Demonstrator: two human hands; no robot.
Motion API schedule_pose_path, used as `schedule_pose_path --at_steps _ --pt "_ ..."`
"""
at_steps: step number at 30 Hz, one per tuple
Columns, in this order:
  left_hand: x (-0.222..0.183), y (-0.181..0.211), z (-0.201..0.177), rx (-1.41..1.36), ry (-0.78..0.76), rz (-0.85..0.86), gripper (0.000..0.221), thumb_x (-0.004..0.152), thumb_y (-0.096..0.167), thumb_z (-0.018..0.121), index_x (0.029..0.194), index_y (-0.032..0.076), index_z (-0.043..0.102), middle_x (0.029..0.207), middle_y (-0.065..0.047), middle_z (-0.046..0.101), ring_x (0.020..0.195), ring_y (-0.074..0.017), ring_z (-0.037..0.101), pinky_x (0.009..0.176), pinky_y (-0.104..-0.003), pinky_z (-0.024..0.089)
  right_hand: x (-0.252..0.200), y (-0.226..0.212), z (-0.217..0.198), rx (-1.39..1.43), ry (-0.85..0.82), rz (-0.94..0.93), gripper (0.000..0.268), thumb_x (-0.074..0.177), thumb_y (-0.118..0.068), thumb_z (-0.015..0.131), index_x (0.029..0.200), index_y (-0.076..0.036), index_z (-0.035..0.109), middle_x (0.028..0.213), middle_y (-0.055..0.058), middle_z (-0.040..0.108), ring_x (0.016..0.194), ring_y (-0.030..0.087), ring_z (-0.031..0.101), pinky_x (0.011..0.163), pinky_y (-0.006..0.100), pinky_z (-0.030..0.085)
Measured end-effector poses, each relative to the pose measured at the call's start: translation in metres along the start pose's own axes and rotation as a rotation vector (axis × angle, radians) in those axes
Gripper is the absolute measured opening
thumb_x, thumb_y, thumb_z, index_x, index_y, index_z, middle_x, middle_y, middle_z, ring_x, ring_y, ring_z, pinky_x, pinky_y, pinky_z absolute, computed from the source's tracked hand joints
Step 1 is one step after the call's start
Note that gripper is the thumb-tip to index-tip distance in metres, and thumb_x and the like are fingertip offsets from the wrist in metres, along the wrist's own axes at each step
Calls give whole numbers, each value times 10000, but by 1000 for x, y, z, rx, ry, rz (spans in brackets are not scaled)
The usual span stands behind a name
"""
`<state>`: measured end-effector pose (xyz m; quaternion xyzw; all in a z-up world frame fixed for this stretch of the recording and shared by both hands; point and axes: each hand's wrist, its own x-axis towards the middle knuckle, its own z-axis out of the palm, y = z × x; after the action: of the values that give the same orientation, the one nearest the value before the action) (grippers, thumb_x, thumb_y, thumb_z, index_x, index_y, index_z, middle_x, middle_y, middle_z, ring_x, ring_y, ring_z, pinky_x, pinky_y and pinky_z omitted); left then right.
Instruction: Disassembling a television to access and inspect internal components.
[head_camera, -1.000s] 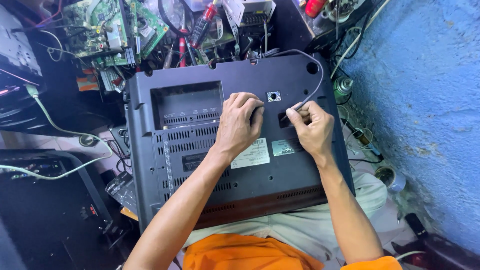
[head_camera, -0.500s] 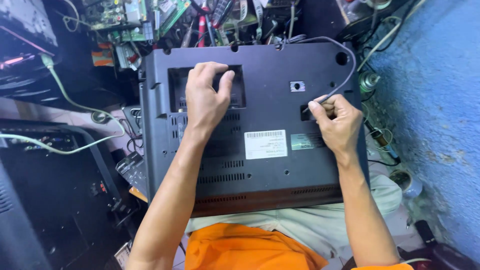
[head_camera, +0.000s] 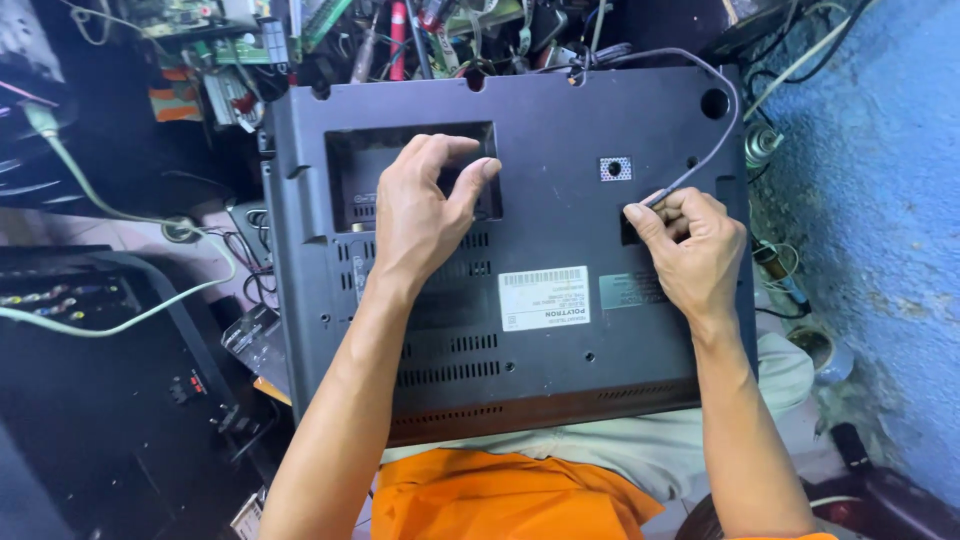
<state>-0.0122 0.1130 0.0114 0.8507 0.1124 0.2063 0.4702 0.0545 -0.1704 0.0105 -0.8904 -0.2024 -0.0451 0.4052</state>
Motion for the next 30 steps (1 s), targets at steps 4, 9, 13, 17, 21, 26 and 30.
schedule_pose_path --at_steps 4,9,13,17,21,26,30 --pt "2 2 1 45 -44 -2 236 949 354 779 1072 155 743 915 -47 691 908 -270 736 800 -402 595 0 3 0 3 3 -5 191 1004 -125 854 895 -23 736 696 73 669 565 204 614 588 298 504" --pt "1 7 0 90 -61 52 239 953 338 781 1073 136 738 914 -60 685 904 -284 735 769 -413 602 4 -2 -2 -8 10 -102 242 1014 -146 837 851 -18 713 631 66 632 568 225 624 751 321 542" --pt "-1 11 2 154 -74 122 300 957 345 785 1117 100 720 932 -80 680 915 -299 729 768 -423 602 4 -9 -4 -2 22 -102 293 1036 -131 817 799 -20 685 595 64 608 564 247 610 771 322 536" --pt "-1 10 9 241 -93 208 399 953 384 801 1169 68 688 931 -91 651 925 -303 703 798 -406 582 5 -5 -4 10 36 -107 295 1029 -116 826 790 -21 681 604 61 620 562 243 622 799 334 542" --pt "1 9 11 255 -98 205 431 937 392 814 1178 62 675 929 -90 651 931 -302 694 807 -408 577 7 3 -1 -2 35 -137 303 1028 -119 804 773 -26 668 542 64 549 606 297 634 909 383 535" --pt "1 12 12 253 -107 205 443 937 375 821 1193 50 665 932 -95 651 936 -304 686 814 -403 571 7 10 1 -17 33 -152 300 1023 -119 816 773 -37 670 524 47 519 638 311 642 925 397 535" --pt "1 5 14 261 -108 221 454 924 408 827 1185 74 663 946 -73 646 930 -288 679 827 -383 562 7 11 4 -47 41 -174 296 1026 -134 823 782 -58 674 509 21 497 639 290 636 944 383 524"
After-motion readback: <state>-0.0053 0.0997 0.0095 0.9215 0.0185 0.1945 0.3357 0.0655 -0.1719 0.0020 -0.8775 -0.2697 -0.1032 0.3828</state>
